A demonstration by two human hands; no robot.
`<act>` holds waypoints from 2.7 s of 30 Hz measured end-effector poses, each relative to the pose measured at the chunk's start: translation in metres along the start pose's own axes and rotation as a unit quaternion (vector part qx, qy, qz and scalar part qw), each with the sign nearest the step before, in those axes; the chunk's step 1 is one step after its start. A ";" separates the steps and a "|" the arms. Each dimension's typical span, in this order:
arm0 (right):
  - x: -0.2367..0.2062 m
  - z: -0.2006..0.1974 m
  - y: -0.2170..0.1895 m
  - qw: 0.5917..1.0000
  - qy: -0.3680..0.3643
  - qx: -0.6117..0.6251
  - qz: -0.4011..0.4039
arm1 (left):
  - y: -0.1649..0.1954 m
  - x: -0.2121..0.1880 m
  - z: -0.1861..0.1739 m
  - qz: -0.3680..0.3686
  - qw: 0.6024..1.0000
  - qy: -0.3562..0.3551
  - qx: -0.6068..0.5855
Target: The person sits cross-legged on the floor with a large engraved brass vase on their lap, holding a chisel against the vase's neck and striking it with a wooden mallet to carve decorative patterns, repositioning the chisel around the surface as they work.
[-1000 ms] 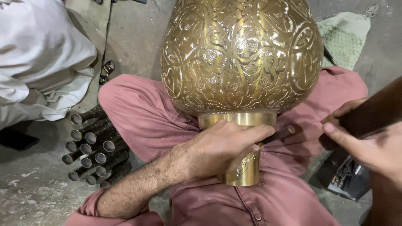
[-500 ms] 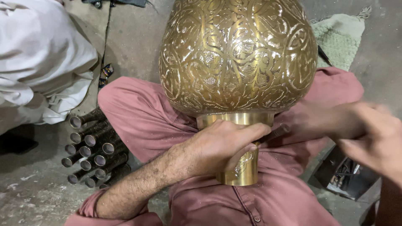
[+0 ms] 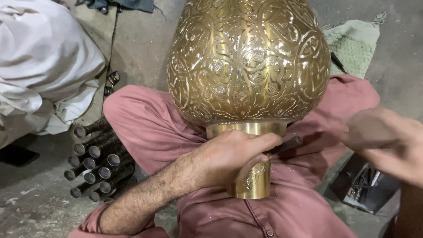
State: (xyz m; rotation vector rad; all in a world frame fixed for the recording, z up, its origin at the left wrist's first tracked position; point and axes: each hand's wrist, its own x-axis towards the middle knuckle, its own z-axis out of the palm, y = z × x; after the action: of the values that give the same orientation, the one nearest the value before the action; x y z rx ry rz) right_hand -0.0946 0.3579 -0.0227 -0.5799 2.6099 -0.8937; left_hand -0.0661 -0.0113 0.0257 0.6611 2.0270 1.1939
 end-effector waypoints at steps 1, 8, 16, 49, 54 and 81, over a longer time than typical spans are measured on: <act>0.000 0.001 0.003 0.994 -0.015 0.078 0.071 | 0.000 0.000 0.000 0.021 1.000 0.022 -0.008; -0.004 -0.007 -0.002 0.988 -0.031 0.089 0.123 | -0.001 -0.001 0.000 0.036 0.999 0.035 -0.005; 0.005 -0.007 -0.005 0.996 -0.043 0.055 0.048 | 0.000 -0.003 -0.002 0.031 0.999 0.044 -0.008; -0.010 0.016 0.008 0.991 -0.001 -0.018 0.129 | 0.001 -0.002 0.002 0.047 0.997 0.046 -0.029; -0.007 0.005 0.013 0.988 -0.073 0.107 0.083 | 0.003 -0.001 0.000 0.045 0.998 0.042 -0.015; -0.004 -0.013 0.019 0.995 -0.079 0.054 -0.030 | 0.008 0.000 -0.004 0.004 1.000 0.015 0.007</act>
State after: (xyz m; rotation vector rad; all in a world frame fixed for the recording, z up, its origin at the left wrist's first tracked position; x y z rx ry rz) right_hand -0.1017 0.3800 -0.0248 -0.6733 2.3977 -0.9603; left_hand -0.0680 -0.0098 0.0340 0.6623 2.0619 1.2022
